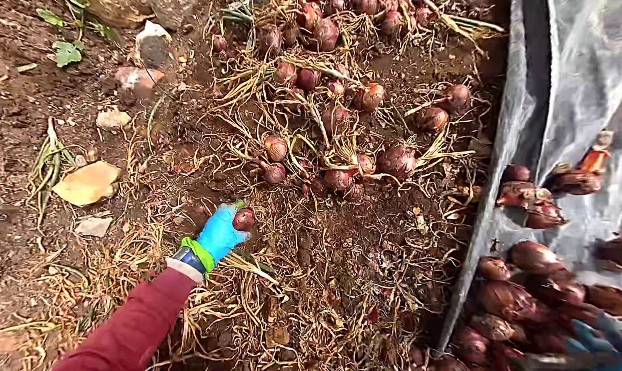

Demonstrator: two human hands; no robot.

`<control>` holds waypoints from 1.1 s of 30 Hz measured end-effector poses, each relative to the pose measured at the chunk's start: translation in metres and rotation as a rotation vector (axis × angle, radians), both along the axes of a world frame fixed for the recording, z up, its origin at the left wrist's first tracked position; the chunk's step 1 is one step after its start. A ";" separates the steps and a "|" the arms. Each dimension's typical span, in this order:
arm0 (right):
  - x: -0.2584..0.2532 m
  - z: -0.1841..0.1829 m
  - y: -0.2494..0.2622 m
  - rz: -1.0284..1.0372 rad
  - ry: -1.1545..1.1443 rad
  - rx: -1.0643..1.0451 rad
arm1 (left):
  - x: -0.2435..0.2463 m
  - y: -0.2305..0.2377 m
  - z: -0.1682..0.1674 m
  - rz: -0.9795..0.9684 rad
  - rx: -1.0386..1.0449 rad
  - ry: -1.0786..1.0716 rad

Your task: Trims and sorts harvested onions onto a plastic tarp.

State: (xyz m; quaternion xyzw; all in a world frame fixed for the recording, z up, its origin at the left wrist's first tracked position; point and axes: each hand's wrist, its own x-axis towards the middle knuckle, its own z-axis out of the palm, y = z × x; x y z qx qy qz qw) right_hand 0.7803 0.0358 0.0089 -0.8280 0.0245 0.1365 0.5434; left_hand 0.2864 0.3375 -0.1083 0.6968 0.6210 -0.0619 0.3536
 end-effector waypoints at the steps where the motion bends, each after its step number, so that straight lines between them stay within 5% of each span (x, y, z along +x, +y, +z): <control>1: -0.015 -0.010 0.000 0.045 0.124 0.072 | 0.007 -0.014 0.031 0.037 -0.071 -0.132; 5: -0.166 -0.023 0.036 0.601 0.622 0.088 | 0.043 -0.061 0.116 -0.025 -0.390 -0.601; 9: -0.251 0.008 0.046 0.963 0.673 0.249 | 0.072 -0.075 0.176 -0.571 -0.385 -0.315; 14: -0.236 0.043 0.068 1.042 0.557 0.072 | 0.081 -0.050 0.221 -0.909 -0.212 -0.081; 17: -0.205 0.064 0.084 1.033 0.646 0.153 | 0.078 -0.034 0.215 -0.705 -0.092 -0.132; 20: -0.177 0.037 0.079 1.116 0.617 0.085 | 0.106 -0.048 0.221 -0.487 -0.003 -0.205; 23: -0.140 0.034 0.058 1.394 0.541 -0.008 | 0.190 -0.080 0.265 -0.844 -0.206 0.026; 25: -0.118 0.055 0.038 1.228 0.536 0.107 | 0.248 -0.101 0.283 -1.058 -0.266 0.044; 28: -0.076 0.075 0.010 0.731 0.527 0.371 | 0.305 -0.074 0.299 -0.943 -0.148 0.071; 30: -0.033 0.085 -0.006 0.429 0.590 0.450 | 0.300 -0.041 0.298 -0.716 -0.046 0.104; 33: 0.020 0.081 -0.019 0.377 0.545 0.376 | 0.242 0.002 0.305 -0.463 -0.004 0.120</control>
